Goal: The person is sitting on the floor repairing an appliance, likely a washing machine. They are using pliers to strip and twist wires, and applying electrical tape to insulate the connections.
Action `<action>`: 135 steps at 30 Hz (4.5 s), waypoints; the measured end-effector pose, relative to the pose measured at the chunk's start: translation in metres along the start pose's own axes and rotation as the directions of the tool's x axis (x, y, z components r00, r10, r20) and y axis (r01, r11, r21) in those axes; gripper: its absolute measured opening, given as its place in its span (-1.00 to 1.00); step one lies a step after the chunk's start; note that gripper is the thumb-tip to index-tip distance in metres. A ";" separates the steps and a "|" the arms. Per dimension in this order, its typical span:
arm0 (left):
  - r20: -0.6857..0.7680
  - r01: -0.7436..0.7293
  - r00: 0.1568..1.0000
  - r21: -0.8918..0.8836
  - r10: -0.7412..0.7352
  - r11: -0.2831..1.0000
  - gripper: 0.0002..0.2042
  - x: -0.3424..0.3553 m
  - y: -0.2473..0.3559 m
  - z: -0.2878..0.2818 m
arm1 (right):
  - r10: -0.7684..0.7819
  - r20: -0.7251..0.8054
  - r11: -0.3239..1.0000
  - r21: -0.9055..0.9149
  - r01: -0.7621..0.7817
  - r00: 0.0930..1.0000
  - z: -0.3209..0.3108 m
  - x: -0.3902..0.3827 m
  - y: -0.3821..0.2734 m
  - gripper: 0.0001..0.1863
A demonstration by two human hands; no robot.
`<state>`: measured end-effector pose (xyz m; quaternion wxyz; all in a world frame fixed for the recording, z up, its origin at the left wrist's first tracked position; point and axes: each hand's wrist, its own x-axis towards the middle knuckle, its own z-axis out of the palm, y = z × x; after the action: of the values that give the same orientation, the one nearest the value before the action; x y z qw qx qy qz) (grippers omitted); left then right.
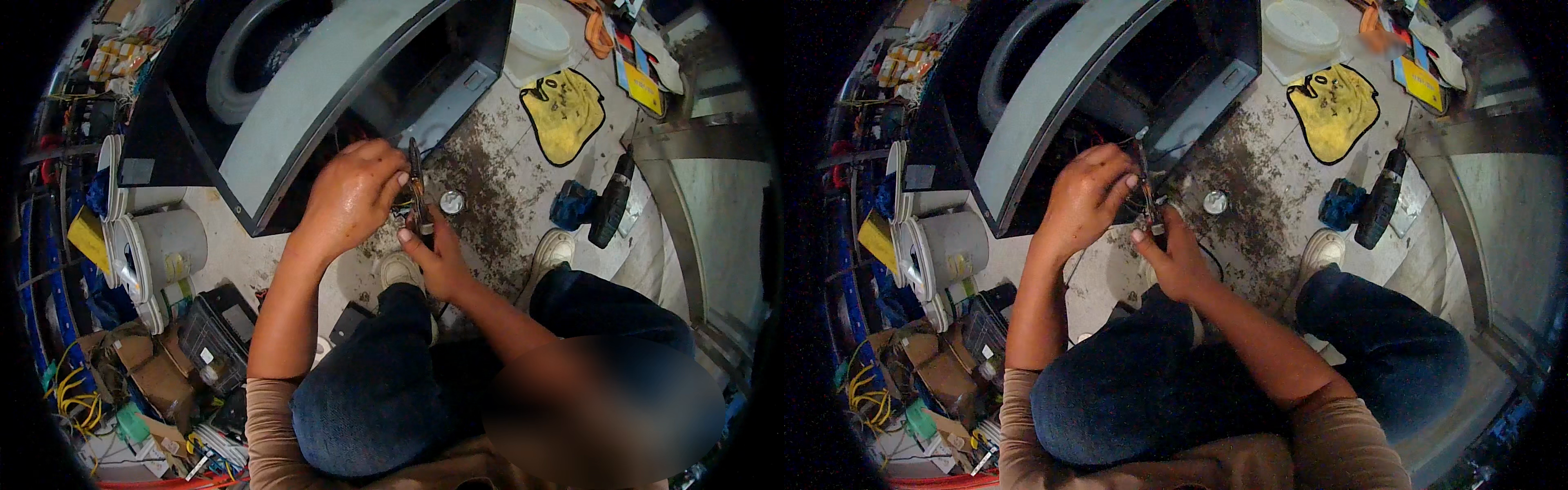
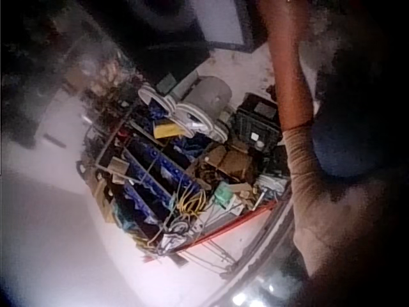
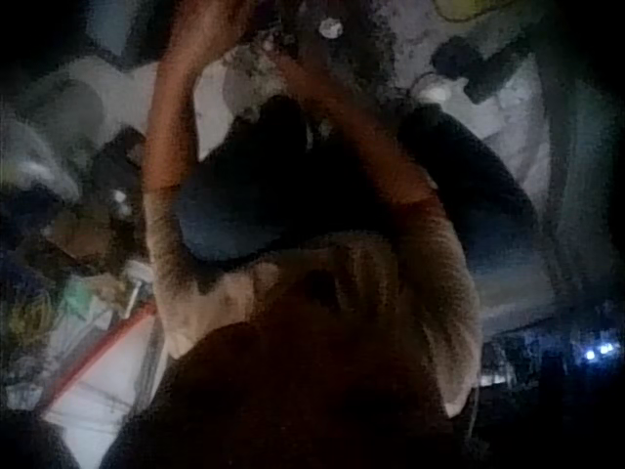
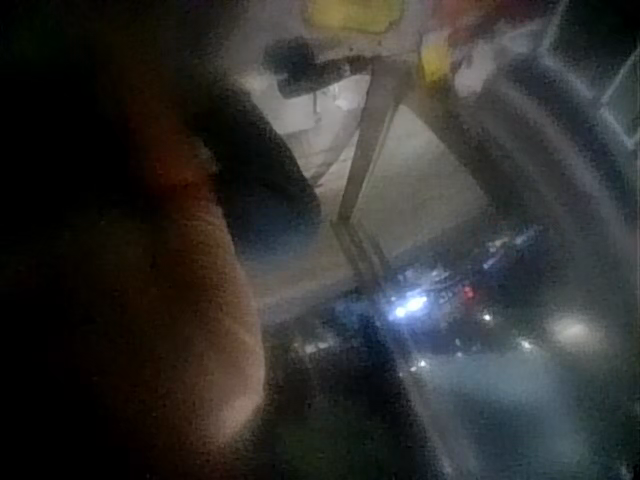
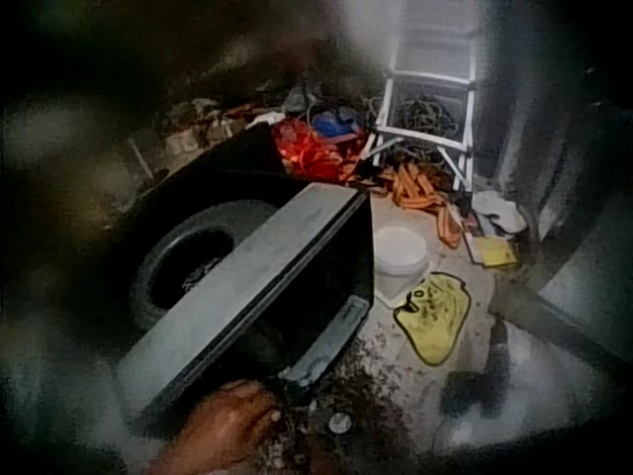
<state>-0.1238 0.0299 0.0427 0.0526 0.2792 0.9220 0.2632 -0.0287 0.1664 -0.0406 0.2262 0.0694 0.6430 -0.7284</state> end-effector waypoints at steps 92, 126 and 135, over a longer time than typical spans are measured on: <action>-0.235 0.173 0.946 -0.213 -0.223 0.961 -0.92 -0.017 -0.006 0.009 | 0.044 0.238 0.942 0.314 -0.120 0.970 -0.012 -0.003 0.001 -0.53; -0.113 0.188 0.969 -0.233 -0.218 0.954 -0.78 -0.015 -0.003 -0.002 | -0.173 -0.080 0.928 -0.347 0.135 0.982 -0.009 0.003 -0.006 -0.57; -0.022 0.271 0.960 -0.189 -0.280 0.944 -0.72 -0.009 -0.008 -0.001 | -0.256 -0.213 0.721 -0.692 0.040 0.943 -0.022 0.010 -0.009 -0.45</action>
<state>-0.1202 0.0195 0.0389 0.0921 0.1349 0.9246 0.3443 -0.0452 0.1856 -0.0399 0.0782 0.0371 0.8935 -0.4406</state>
